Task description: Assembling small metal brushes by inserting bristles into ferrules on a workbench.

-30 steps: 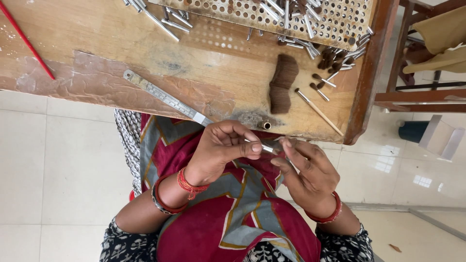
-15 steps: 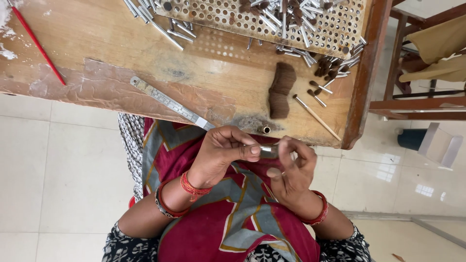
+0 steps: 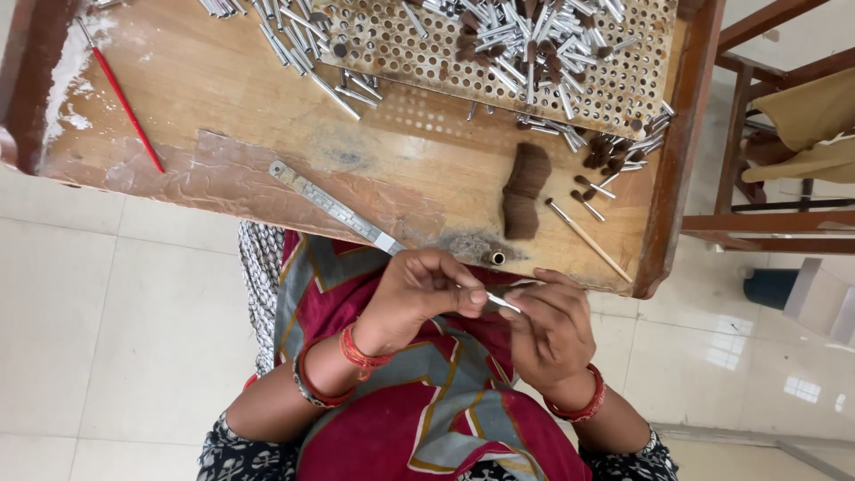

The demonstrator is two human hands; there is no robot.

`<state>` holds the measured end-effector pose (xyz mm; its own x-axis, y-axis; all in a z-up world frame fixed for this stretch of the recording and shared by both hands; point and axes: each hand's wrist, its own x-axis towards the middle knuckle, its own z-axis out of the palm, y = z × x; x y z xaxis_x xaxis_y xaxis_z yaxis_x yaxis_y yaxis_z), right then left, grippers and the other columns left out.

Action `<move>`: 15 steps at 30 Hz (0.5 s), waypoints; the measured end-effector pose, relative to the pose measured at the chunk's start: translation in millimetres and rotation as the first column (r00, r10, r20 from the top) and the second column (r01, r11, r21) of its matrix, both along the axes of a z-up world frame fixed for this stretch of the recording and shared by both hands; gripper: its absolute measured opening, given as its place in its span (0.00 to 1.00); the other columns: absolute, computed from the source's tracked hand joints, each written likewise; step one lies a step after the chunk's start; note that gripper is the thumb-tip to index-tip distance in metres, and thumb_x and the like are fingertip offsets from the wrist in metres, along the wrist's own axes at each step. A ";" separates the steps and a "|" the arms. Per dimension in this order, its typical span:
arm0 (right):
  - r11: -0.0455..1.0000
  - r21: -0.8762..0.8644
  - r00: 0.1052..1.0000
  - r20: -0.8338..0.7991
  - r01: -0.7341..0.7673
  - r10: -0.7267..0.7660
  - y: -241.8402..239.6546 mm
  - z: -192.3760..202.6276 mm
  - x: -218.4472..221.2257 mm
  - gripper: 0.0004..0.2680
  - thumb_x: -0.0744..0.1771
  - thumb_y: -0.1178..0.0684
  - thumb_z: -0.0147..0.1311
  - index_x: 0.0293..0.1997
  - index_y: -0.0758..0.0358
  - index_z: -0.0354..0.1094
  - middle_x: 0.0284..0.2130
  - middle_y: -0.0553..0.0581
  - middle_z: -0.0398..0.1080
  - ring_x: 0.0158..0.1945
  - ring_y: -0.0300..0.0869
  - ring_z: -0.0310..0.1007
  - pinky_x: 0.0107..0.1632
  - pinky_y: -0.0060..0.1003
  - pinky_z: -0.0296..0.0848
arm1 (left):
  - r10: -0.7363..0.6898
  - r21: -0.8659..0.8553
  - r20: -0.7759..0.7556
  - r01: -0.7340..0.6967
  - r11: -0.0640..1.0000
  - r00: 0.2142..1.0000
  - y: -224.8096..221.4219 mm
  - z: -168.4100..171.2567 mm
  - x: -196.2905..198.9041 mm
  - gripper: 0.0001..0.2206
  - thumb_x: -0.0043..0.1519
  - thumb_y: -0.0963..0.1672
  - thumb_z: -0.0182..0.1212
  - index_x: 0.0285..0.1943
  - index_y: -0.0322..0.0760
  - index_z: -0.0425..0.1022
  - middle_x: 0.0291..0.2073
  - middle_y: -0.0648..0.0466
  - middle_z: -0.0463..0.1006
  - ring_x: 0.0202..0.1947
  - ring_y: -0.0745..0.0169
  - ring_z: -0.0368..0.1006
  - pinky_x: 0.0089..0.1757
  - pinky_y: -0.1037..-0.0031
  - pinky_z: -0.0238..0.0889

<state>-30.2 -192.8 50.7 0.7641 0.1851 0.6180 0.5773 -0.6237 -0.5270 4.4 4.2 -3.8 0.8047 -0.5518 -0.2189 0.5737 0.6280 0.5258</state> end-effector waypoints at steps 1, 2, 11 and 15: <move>1.000 -0.006 1.000 0.008 0.011 -0.011 -3.6 0.1 -1.2 0.06 0.66 0.63 0.63 0.45 0.63 0.70 0.38 0.57 0.72 0.45 0.45 0.75 0.59 0.50 0.77 | -0.011 -0.006 0.008 0.011 1.000 1.000 8.0 1.9 5.8 0.04 0.59 0.34 0.68 0.40 0.26 0.79 0.36 0.44 0.84 0.36 0.58 0.83 0.42 0.70 0.78; 0.997 0.041 0.996 0.049 0.067 -0.069 -8.1 0.6 -2.2 0.06 0.66 0.63 0.61 0.45 0.63 0.69 0.39 0.56 0.72 0.45 0.45 0.74 0.60 0.51 0.77 | 0.138 0.242 0.254 -0.201 0.949 0.957 14.9 4.1 12.1 0.05 0.60 0.34 0.69 0.42 0.28 0.80 0.37 0.46 0.85 0.37 0.59 0.82 0.41 0.71 0.78; 0.997 -0.068 0.987 0.157 0.040 -0.029 -18.6 -17.3 -10.5 0.10 0.64 0.63 0.66 0.48 0.60 0.73 0.47 0.53 0.66 0.49 0.43 0.71 0.61 0.53 0.75 | 0.102 0.408 0.705 -0.518 0.752 0.702 -2.5 42.3 3.2 0.16 0.55 0.37 0.73 0.52 0.28 0.78 0.52 0.46 0.78 0.49 0.63 0.77 0.48 0.73 0.74; 0.998 -0.055 0.996 0.091 -0.014 0.019 -10.7 -9.0 -4.0 0.12 0.63 0.61 0.68 0.49 0.61 0.74 0.48 0.58 0.68 0.53 0.51 0.71 0.59 0.50 0.74 | 0.039 0.031 0.099 -0.042 0.999 0.994 -19.9 6.4 -9.6 0.08 0.63 0.35 0.67 0.50 0.25 0.81 0.45 0.46 0.83 0.45 0.61 0.79 0.48 0.71 0.75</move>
<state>-34.2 -203.5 41.7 0.7015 0.2321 0.6738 0.6317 -0.6402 -0.4372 -5.2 -15.6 2.6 0.8446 -0.5125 -0.1553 0.4930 0.6311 0.5989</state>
